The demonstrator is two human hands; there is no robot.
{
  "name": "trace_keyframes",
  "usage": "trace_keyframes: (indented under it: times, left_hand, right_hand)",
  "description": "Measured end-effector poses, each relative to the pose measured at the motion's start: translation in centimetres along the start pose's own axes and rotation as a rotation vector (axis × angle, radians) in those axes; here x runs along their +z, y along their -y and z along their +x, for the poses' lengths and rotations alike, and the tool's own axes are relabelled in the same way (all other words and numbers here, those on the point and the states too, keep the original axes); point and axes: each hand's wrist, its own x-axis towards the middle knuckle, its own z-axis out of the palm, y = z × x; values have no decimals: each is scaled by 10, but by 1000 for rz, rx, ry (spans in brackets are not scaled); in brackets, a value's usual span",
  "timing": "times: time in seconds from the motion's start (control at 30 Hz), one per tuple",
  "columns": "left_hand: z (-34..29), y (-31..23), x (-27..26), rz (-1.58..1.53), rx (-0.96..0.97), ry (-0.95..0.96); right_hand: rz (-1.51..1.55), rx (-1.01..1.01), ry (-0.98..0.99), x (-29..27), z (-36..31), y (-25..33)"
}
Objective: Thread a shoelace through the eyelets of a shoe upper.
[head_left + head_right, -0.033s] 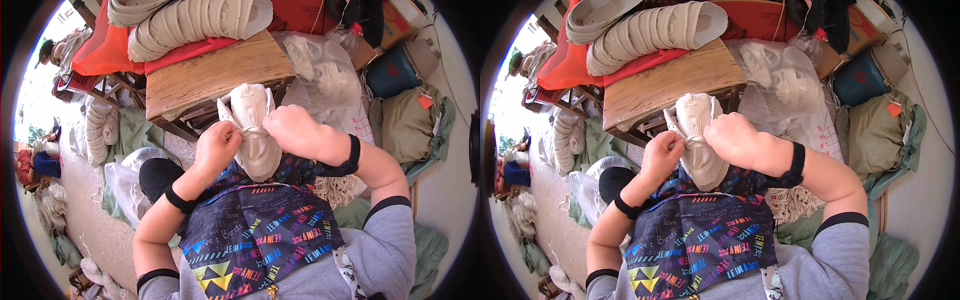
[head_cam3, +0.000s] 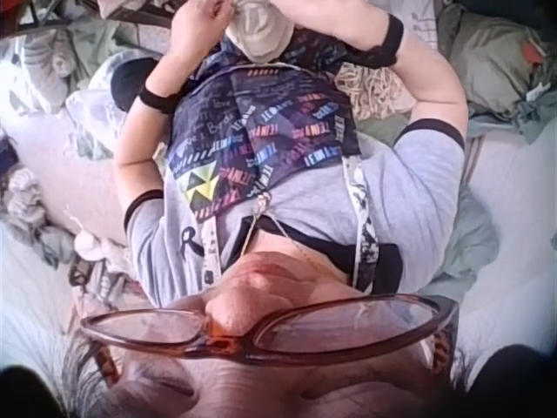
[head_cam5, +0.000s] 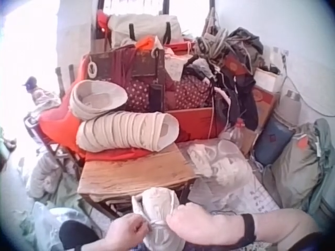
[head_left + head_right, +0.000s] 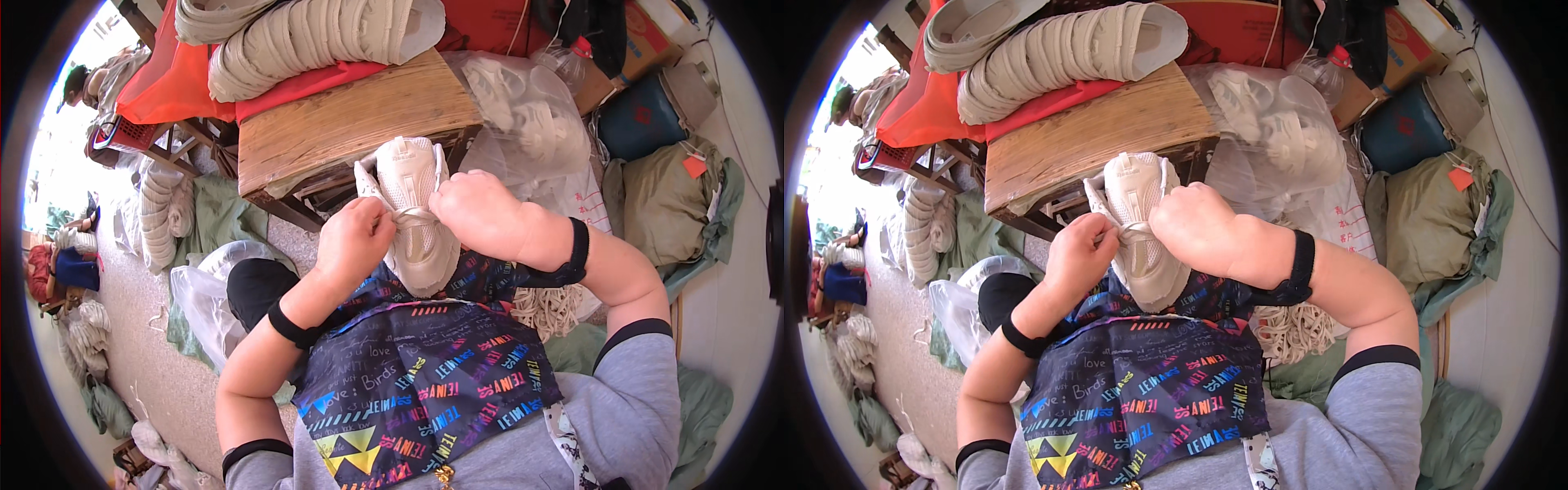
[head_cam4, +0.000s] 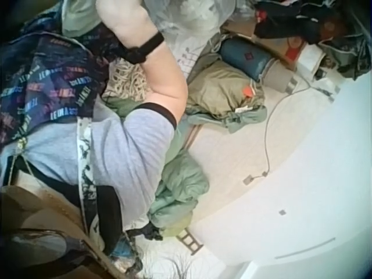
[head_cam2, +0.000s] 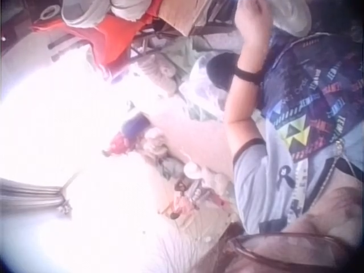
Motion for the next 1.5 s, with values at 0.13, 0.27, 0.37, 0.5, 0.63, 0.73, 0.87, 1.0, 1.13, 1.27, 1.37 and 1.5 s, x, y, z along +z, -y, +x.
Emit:
trace_keyframes:
  times: [0.13,0.27,0.37,0.5,0.63,0.73,0.87,1.0,1.13,1.27,1.37,1.5]
  left_hand:
    - [7,-16,-25,373,140,183]
    - [26,-19,-42,371,348,136]
    - [35,-8,-44,298,265,366]
    - [37,-5,-43,343,340,361]
    - [34,4,-38,254,358,298]
    - [37,16,-34,99,393,299]
    - [36,13,-28,120,332,290]
    - [33,12,-21,59,220,277]
    - [25,14,-2,-66,86,87]
    - [22,-8,-7,-731,-360,99]
    - [20,-43,-30,-759,-214,144]
    - [25,-38,-35,-977,-240,112]
  right_hand:
    - [-152,-113,-91,-5,5,-7]
    - [17,-151,-291,-2,14,-25]
    - [235,-175,-140,-8,15,-36]
    - [268,-199,-121,-1,11,-40]
    - [321,-145,-164,4,6,-38]
    - [384,-169,-208,12,5,-42]
    - [448,-103,-202,13,6,-38]
    - [585,9,-229,26,15,-31]
    - [828,241,-435,48,18,-17]
    - [1298,276,-481,45,19,-7]
    - [1378,341,-365,11,6,4]
    - [1157,1,-561,-6,-2,9]
